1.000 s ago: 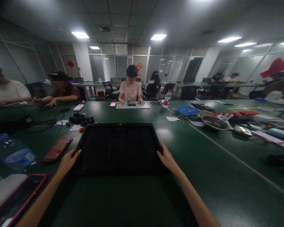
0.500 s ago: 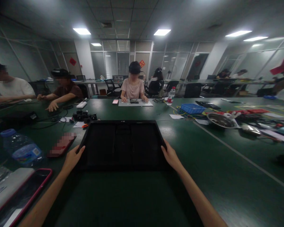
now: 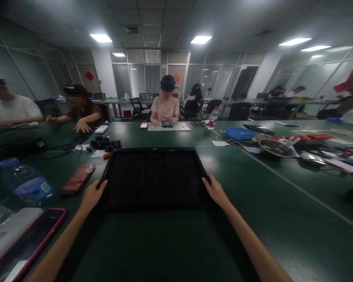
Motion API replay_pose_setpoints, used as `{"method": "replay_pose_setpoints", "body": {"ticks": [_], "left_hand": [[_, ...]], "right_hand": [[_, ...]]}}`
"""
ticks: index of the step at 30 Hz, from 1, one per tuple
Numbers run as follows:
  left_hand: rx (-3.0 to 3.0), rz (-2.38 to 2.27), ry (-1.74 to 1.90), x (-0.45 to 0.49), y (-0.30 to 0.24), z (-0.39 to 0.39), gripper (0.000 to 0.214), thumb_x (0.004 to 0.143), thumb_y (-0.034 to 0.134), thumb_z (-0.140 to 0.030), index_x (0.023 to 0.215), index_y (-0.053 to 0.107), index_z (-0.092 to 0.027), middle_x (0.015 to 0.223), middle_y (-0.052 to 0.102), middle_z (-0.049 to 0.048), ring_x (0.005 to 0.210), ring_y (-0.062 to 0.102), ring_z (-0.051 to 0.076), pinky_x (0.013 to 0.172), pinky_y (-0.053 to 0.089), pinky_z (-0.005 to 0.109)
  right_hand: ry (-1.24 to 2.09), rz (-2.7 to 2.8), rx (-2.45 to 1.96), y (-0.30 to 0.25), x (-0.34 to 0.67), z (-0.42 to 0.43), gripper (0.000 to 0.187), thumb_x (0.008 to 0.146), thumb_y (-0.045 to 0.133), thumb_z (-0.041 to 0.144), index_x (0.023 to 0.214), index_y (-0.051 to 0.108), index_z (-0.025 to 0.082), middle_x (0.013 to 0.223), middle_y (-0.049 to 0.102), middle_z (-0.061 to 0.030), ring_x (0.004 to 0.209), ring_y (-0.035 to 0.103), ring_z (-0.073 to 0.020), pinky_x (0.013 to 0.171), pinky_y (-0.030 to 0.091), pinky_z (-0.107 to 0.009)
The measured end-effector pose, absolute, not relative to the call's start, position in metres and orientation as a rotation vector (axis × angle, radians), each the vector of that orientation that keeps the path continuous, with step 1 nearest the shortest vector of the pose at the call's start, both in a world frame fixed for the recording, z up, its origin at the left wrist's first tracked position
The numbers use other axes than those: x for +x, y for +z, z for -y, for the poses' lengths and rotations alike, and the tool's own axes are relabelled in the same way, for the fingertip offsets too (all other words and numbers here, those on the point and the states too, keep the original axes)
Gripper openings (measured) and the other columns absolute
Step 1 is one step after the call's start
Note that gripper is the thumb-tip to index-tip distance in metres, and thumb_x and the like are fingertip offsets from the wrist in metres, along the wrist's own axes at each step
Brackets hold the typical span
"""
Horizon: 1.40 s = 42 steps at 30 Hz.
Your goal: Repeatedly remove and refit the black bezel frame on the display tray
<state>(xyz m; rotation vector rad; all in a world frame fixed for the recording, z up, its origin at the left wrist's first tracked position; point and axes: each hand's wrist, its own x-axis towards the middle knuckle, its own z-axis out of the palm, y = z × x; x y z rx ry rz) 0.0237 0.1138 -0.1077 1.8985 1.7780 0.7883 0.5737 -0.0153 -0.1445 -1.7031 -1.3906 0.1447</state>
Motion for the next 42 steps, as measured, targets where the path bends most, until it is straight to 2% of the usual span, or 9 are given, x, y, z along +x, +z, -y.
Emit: {"method": "replay_pose_setpoints", "body": {"ticks": [7, 14, 21, 25, 32, 36, 42], "left_hand": [[1.929, -1.797, 0.767, 0.023, -0.109, -0.116, 0.062, 0.100, 0.038, -0.055, 0.134, 0.067, -0.013, 0.117, 0.074, 0.0162, 0.109, 0.069, 0.034, 0.092, 0.050, 0.039], [1.882, -1.822, 0.792, 0.022, -0.114, -0.118, 0.060, 0.100, 0.041, -0.056, 0.135, 0.068, -0.015, 0.122, 0.074, 0.0140, 0.116, 0.068, 0.032, 0.096, 0.050, 0.037], [1.867, -1.823, 0.815, 0.021, -0.118, -0.120, 0.060, 0.098, 0.042, -0.058, 0.132, 0.070, -0.017, 0.118, 0.075, 0.0124, 0.111, 0.069, 0.031, 0.092, 0.052, 0.035], [1.846, -1.797, 0.832, 0.020, -0.118, -0.120, 0.062, 0.098, 0.044, -0.058, 0.135, 0.069, -0.016, 0.117, 0.075, 0.0127, 0.109, 0.069, 0.031, 0.091, 0.051, 0.036], [1.844, -1.765, 0.861, 0.023, -0.108, -0.112, 0.059, 0.098, 0.044, -0.056, 0.130, 0.071, -0.014, 0.117, 0.076, 0.0120, 0.105, 0.070, 0.029, 0.087, 0.052, 0.032], [1.844, -1.731, 0.888, 0.023, -0.109, -0.112, 0.060, 0.097, 0.044, -0.057, 0.130, 0.070, -0.014, 0.120, 0.075, 0.0122, 0.108, 0.069, 0.030, 0.090, 0.051, 0.034], [1.834, -1.702, 0.902, 0.022, -0.113, -0.115, 0.068, 0.096, 0.044, -0.066, 0.132, 0.070, -0.013, 0.116, 0.076, 0.0112, 0.098, 0.070, 0.029, 0.087, 0.051, 0.035]], "right_hand": [[0.166, 1.392, -1.721, -0.146, 0.575, 0.016, 0.066, 0.093, 0.052, 0.063, 0.145, 0.054, 0.022, 0.143, 0.063, -0.0154, 0.132, 0.061, -0.0346, 0.116, 0.045, -0.056], [0.171, 1.408, -1.665, -0.141, 0.569, 0.021, 0.060, 0.091, 0.056, 0.056, 0.141, 0.055, 0.023, 0.131, 0.069, -0.0135, 0.126, 0.064, -0.0308, 0.113, 0.049, -0.051], [0.183, 1.421, -1.688, -0.157, 0.582, 0.022, 0.060, 0.091, 0.053, 0.050, 0.143, 0.051, 0.021, 0.142, 0.062, -0.0168, 0.133, 0.060, -0.0327, 0.118, 0.043, -0.057], [0.190, 1.408, -1.685, -0.162, 0.585, 0.021, 0.058, 0.090, 0.053, 0.047, 0.142, 0.050, 0.021, 0.136, 0.065, -0.0161, 0.130, 0.061, -0.0323, 0.116, 0.046, -0.057], [0.157, 1.422, -1.743, -0.160, 0.581, 0.023, 0.056, 0.093, 0.048, 0.048, 0.141, 0.052, 0.019, 0.131, 0.068, -0.0186, 0.123, 0.066, -0.0366, 0.111, 0.050, -0.056], [0.082, 1.433, -1.747, -0.164, 0.583, 0.023, 0.054, 0.095, 0.046, 0.051, 0.140, 0.053, 0.022, 0.133, 0.068, -0.0169, 0.121, 0.067, -0.0354, 0.109, 0.053, -0.054], [0.050, 1.433, -1.778, -0.162, 0.580, 0.025, 0.055, 0.098, 0.042, 0.052, 0.140, 0.053, 0.018, 0.135, 0.067, -0.0165, 0.125, 0.066, -0.0324, 0.110, 0.052, -0.049]]}}
